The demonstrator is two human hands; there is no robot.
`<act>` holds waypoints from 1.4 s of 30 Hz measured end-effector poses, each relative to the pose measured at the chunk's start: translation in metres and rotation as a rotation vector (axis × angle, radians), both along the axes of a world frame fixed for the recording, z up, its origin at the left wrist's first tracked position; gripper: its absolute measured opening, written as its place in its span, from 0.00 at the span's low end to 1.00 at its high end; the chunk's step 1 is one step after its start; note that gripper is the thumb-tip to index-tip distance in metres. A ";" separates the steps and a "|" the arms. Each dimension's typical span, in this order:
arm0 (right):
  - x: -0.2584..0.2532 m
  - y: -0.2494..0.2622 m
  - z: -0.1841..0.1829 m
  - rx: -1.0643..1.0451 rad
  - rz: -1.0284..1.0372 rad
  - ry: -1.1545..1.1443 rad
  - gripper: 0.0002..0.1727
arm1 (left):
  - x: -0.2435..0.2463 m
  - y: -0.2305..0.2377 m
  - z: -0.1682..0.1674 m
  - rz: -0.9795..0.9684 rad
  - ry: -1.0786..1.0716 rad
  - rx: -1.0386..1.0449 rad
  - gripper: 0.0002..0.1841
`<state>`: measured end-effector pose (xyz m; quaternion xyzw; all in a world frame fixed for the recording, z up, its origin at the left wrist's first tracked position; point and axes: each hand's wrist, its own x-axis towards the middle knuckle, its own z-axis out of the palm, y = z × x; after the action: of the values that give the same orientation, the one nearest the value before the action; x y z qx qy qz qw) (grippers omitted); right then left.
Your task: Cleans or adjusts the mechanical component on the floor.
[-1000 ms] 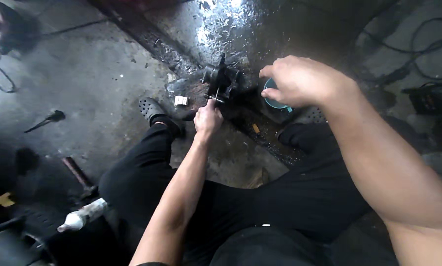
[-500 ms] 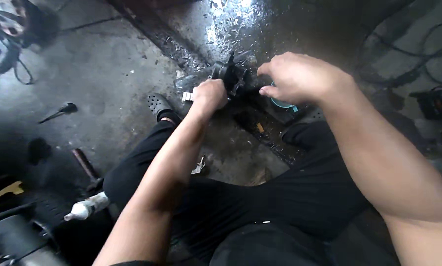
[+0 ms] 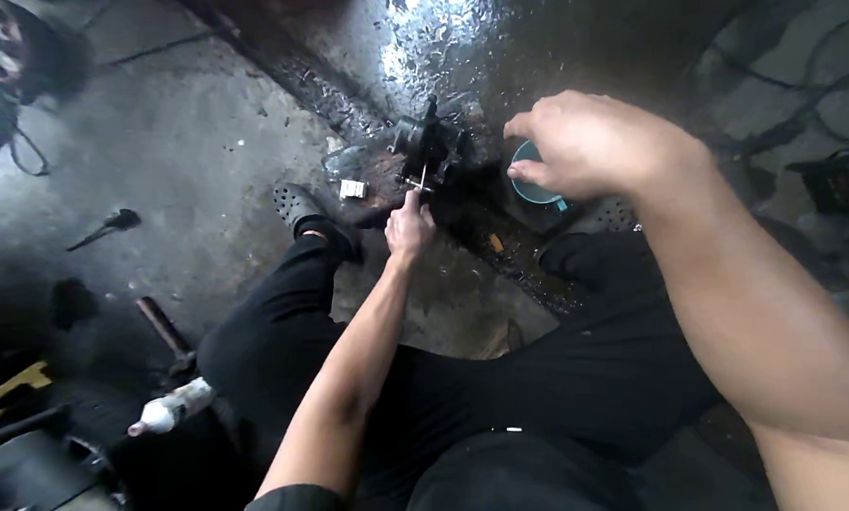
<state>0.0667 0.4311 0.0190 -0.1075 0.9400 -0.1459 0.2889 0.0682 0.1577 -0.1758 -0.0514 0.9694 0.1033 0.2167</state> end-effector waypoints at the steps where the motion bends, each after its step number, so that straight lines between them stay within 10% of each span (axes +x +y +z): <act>1: -0.001 -0.001 0.001 -0.002 0.008 0.004 0.27 | 0.001 -0.004 -0.009 0.010 0.029 0.044 0.23; 5: 0.002 -0.004 0.005 -0.030 0.028 0.014 0.26 | 0.000 -0.018 -0.017 -0.021 0.051 0.092 0.24; 20: -0.010 -0.020 0.005 -0.044 0.036 0.029 0.26 | -0.034 0.030 0.121 -0.189 -0.192 -0.259 0.14; 42: -0.008 -0.012 -0.001 0.012 0.047 -0.012 0.27 | -0.041 0.022 0.072 -0.111 -0.165 -0.179 0.19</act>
<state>0.0591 0.4196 0.0177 -0.1268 0.9364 -0.1342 0.2983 0.0271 0.1798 -0.1034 -0.0250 0.9550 -0.0004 0.2955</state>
